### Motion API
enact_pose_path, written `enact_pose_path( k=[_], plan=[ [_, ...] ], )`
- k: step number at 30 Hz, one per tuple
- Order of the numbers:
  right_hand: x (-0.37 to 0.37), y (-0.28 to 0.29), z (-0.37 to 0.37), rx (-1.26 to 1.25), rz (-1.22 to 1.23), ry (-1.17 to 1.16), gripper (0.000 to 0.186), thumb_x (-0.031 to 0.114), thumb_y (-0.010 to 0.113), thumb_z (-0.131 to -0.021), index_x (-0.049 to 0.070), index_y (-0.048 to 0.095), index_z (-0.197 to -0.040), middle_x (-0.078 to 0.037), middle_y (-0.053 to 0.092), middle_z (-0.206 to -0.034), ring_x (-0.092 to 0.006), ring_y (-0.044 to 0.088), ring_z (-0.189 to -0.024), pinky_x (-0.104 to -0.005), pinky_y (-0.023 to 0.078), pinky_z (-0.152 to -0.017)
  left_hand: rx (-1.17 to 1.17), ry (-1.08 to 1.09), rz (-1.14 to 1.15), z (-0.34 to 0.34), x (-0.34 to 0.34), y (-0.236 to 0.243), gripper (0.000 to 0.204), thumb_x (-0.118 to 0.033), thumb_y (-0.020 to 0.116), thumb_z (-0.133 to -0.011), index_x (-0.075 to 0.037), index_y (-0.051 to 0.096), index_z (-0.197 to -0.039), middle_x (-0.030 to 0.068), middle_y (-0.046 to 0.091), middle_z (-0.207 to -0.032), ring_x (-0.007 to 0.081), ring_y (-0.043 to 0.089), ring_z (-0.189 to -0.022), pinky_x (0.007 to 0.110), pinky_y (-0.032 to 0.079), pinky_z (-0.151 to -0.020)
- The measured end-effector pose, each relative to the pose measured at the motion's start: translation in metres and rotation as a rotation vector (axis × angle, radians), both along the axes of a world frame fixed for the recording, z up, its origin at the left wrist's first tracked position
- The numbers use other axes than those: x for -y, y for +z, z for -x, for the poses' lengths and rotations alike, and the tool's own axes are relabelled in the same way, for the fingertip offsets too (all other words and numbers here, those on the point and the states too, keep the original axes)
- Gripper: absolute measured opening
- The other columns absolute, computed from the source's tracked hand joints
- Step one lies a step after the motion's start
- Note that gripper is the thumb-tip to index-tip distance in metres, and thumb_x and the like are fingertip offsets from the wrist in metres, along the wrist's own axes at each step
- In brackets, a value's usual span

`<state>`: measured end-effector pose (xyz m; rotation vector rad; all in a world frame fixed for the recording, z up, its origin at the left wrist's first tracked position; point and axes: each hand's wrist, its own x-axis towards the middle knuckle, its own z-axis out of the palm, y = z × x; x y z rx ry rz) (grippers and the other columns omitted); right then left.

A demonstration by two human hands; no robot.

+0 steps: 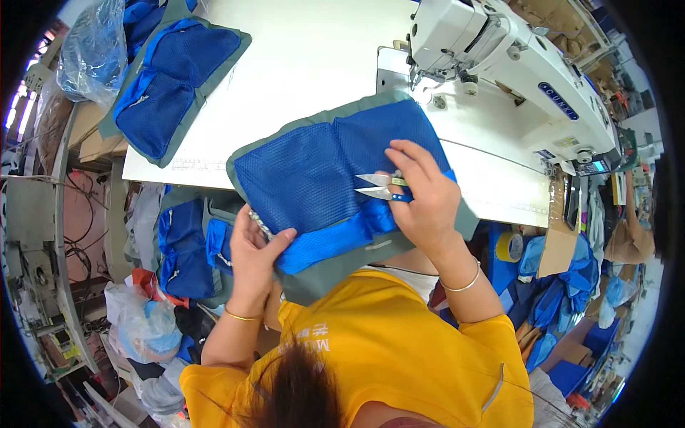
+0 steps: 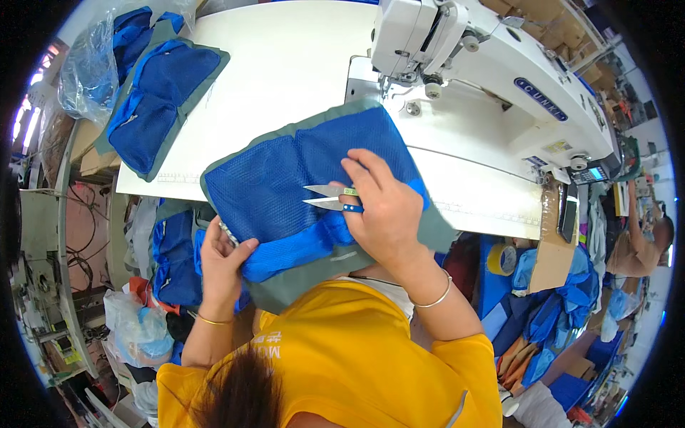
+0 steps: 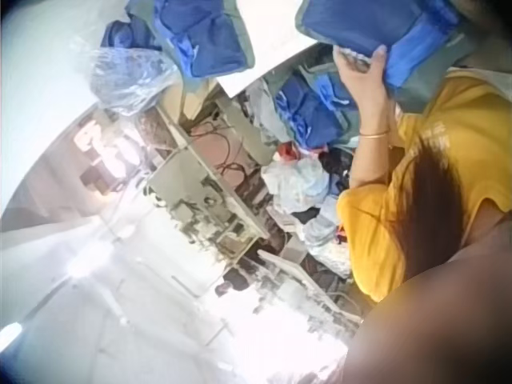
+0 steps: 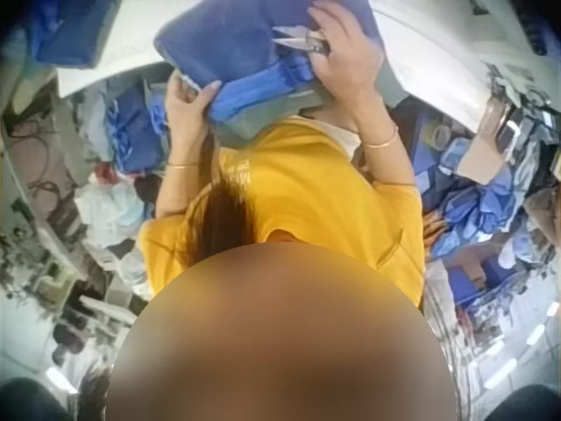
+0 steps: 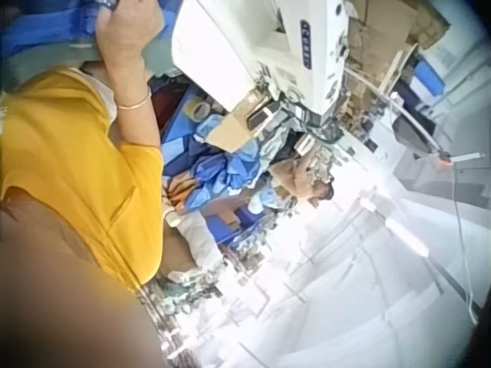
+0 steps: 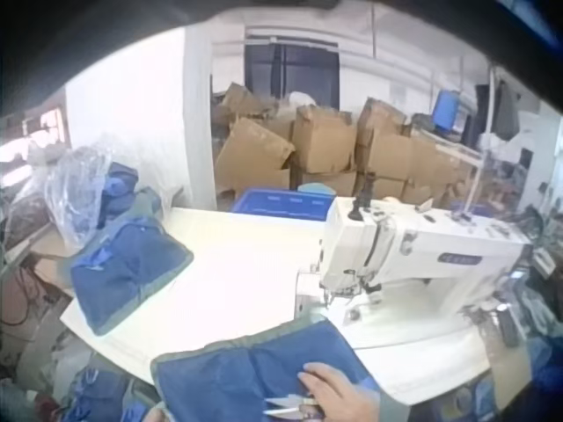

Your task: Sewing mesh fabric panels and trimming excess thread using thread snips at an industrial sewing machine.

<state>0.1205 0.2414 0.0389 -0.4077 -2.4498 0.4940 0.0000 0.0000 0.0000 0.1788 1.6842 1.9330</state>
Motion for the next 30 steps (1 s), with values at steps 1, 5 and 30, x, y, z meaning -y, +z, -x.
enact_pose_path(
  k=[1, 5, 30],
  plan=[
    [-0.005, 0.008, 0.002, -0.018, -0.029, -0.019, 0.045, 0.007, 0.076, -0.069, 0.01, 0.068, -0.113, -0.007, 0.066, -0.121, -0.026, 0.071, -0.089, -0.0329, 0.057, -0.071, -0.007, -0.06, 0.013, 0.011, 0.002, 0.007, 0.08, 0.009, 0.076, -0.074, 0.004, 0.035, -0.143, 0.0154, 0.058, -0.13, 0.0239, 0.057, -0.119, 0.036, 0.046, -0.104],
    [-0.042, 0.032, 0.018, -0.009, -0.08, 0.089, 0.046, 0.025, 0.081, -0.074, 0.01, 0.068, -0.116, -0.005, 0.066, -0.123, -0.0247, 0.07, -0.092, -0.0332, 0.056, -0.073, -0.243, -0.052, 0.072, 0.058, -0.006, 0.043, 0.069, 0.001, 0.078, -0.079, 0.002, 0.044, -0.139, 0.0177, 0.058, -0.128, 0.0225, 0.059, -0.114, 0.033, 0.048, -0.099],
    [-0.033, 0.03, 0.038, 0.134, 0.303, -0.066, 0.019, 0.018, 0.071, -0.085, 0.005, 0.062, -0.075, -0.013, 0.059, -0.059, -0.0296, 0.057, -0.052, -0.0355, 0.044, -0.052, 0.308, -0.244, -0.11, -0.031, -0.003, -0.022, 0.033, -0.006, 0.07, -0.091, 0.0, 0.059, -0.122, 0.0037, 0.065, -0.115, 0.0133, 0.061, -0.104, 0.03, 0.05, -0.088]
  ],
)
